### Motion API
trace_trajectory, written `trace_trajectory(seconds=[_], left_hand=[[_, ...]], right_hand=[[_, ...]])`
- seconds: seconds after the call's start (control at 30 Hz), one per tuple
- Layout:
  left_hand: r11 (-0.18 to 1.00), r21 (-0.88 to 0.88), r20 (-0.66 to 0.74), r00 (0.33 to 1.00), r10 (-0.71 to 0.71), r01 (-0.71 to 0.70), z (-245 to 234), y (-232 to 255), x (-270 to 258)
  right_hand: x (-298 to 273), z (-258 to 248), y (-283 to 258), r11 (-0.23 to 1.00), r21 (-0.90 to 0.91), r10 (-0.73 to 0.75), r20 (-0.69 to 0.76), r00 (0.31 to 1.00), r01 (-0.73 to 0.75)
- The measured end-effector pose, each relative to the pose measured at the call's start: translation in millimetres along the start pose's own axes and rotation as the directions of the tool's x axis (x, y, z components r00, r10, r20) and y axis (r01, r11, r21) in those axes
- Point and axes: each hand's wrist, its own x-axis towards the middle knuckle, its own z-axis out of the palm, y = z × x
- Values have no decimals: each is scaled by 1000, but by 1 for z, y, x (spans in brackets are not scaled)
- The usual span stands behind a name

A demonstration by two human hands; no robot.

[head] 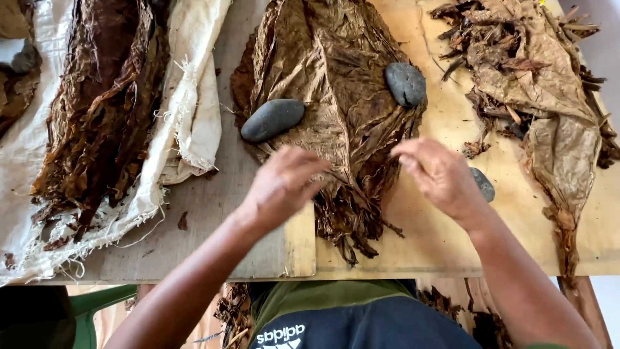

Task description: The person presses and smooths large dried leaves on a table using smooth stones. They repeatedly lift, fold, and reposition the leaves while placing stones to hold them flat. Other people at the table perform similar actions on adjacent leaves.

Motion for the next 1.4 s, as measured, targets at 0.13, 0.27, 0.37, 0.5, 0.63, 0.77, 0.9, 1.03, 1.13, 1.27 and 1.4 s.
trace_trajectory(seconds=[0.13,0.27,0.37,0.5,0.63,0.77,0.9,1.03,1.13,1.27,1.4], left_hand=[[975,33,198,958,208,-218,8,28,0],[961,55,293,925,243,-270,20,32,-3],[970,-37,237,941,242,-240,28,22,-4],[967,-100,255,933,254,-235,2,33,3],[957,1,322,906,276,-292,-11,54,12],[969,-46,529,816,231,-244,21,48,-3],[969,-92,508,826,242,-228,12,53,-7],[959,-58,411,869,276,-278,9,61,-9],[943,-25,411,857,312,-332,18,67,-21],[927,67,451,840,303,-370,25,75,-30],[899,151,456,836,306,-412,24,78,-35]], right_hand=[[-28,17,-11,994,-14,107,164,981,-106],[-27,12,-68,957,-229,217,169,961,-176],[-48,46,-35,915,-392,169,162,972,-94],[-61,63,-34,915,-385,149,49,988,-119],[-61,54,-47,944,-66,327,43,944,-324],[-69,20,-6,919,-331,142,-229,963,-214],[-63,-28,-15,703,-566,509,-23,861,-431],[-59,-36,-4,730,-376,632,51,774,-571],[-46,-38,-16,807,-206,572,41,819,-553],[-3,-31,-62,988,28,152,70,986,-155],[34,7,-82,1000,-11,15,170,985,-14]])
